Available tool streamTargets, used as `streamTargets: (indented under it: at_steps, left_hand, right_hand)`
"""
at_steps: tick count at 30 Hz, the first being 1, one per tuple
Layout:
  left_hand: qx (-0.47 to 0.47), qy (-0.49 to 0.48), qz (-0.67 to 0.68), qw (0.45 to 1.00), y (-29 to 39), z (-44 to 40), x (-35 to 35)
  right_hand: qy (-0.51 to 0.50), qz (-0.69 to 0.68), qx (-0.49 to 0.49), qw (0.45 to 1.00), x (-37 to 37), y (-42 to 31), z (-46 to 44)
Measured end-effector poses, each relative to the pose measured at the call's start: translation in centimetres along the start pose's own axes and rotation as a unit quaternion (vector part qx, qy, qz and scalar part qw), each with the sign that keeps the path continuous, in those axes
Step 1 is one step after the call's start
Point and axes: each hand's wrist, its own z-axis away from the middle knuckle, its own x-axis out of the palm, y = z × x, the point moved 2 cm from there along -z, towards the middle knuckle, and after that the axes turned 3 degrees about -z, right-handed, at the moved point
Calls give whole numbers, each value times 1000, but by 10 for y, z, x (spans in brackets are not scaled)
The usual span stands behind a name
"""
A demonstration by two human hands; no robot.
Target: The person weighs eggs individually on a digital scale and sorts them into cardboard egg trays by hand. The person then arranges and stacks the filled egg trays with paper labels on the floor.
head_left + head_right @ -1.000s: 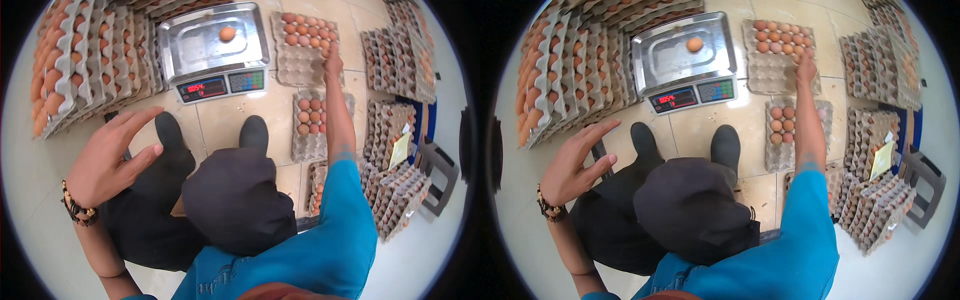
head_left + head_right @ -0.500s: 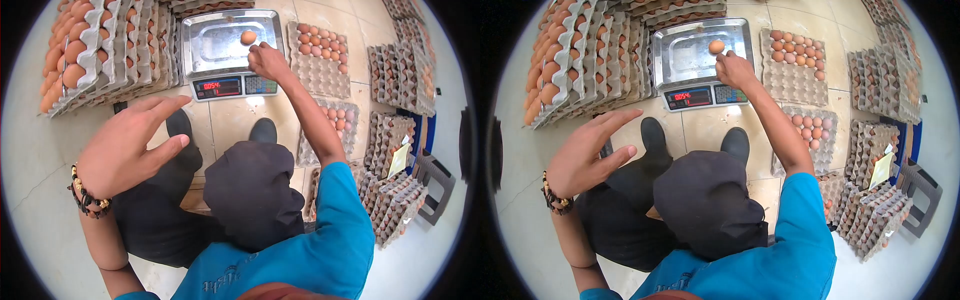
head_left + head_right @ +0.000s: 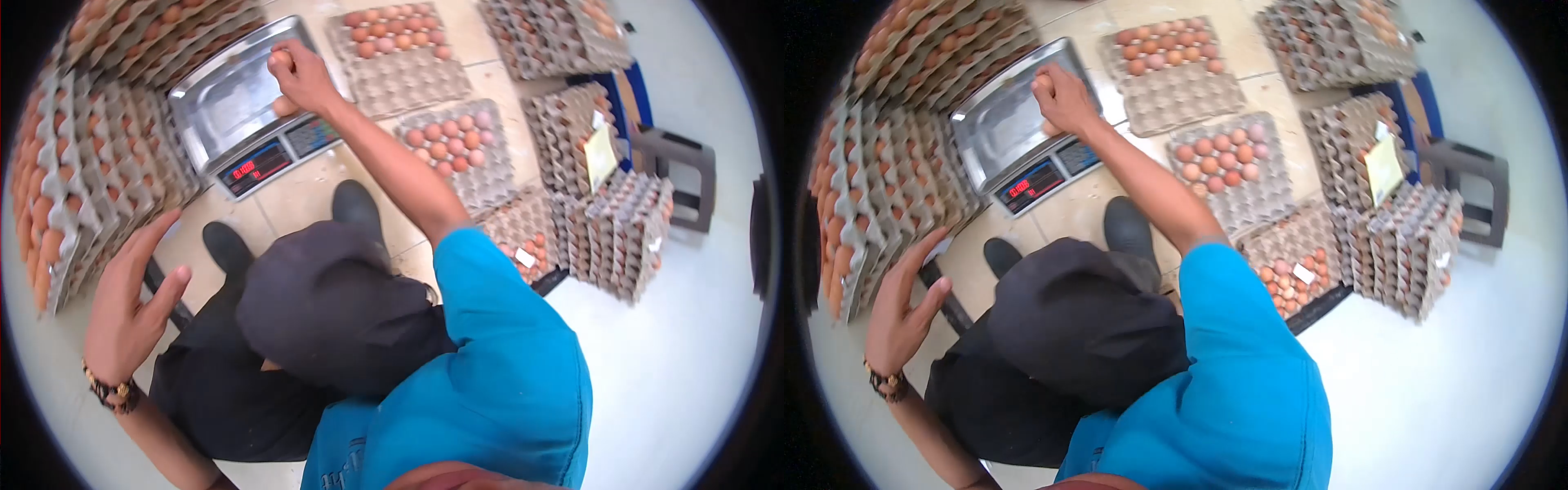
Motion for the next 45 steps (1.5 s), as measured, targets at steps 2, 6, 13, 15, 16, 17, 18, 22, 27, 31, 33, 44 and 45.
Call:
streamTargets:
  at_steps: [2,6,13,15,16,17,18,22,27,31,33,44,45]
  left_hand:
    - [-12,-19,-5,1000,4,-2,1]
    - [21,-5,-21,1000,11,-5,4]
    - [-12,-50,-21,998,12,-11,4]
    - [-17,-44,-34,998,8,-9,4]
    - [-19,-37,-40,998,4,-7,5]
    - [-20,-34,-46,998,2,-6,5]
    - [-23,-36,-43,998,3,-7,5]
    - [-34,-48,-25,998,8,-13,5]
    - [-52,-49,8,997,6,-15,5]
    - [-55,-46,39,997,-3,-14,5]
    - [-41,-24,31,998,-3,-14,5]
    - [-35,-5,23,999,1,-8,1]
    - [-43,-6,34,998,-1,-6,0]
  right_hand:
    - [50,-236,106,965,-49,7,39]
    - [312,-262,227,884,-190,59,136]
    - [360,372,286,806,-335,131,257]
    - [317,404,358,780,-340,127,254]
    - [293,418,393,765,-336,122,246]
    - [306,424,376,765,-334,118,232]
    - [314,407,319,796,-330,121,216]
    - [245,362,193,878,-287,144,106]
    - [159,475,321,804,-256,177,-1]
    - [119,483,381,779,-279,223,-23]
    - [114,423,360,824,-284,215,-19]
    - [-122,-148,220,956,-102,56,-19]
    - [-217,-43,167,961,-76,55,-22]
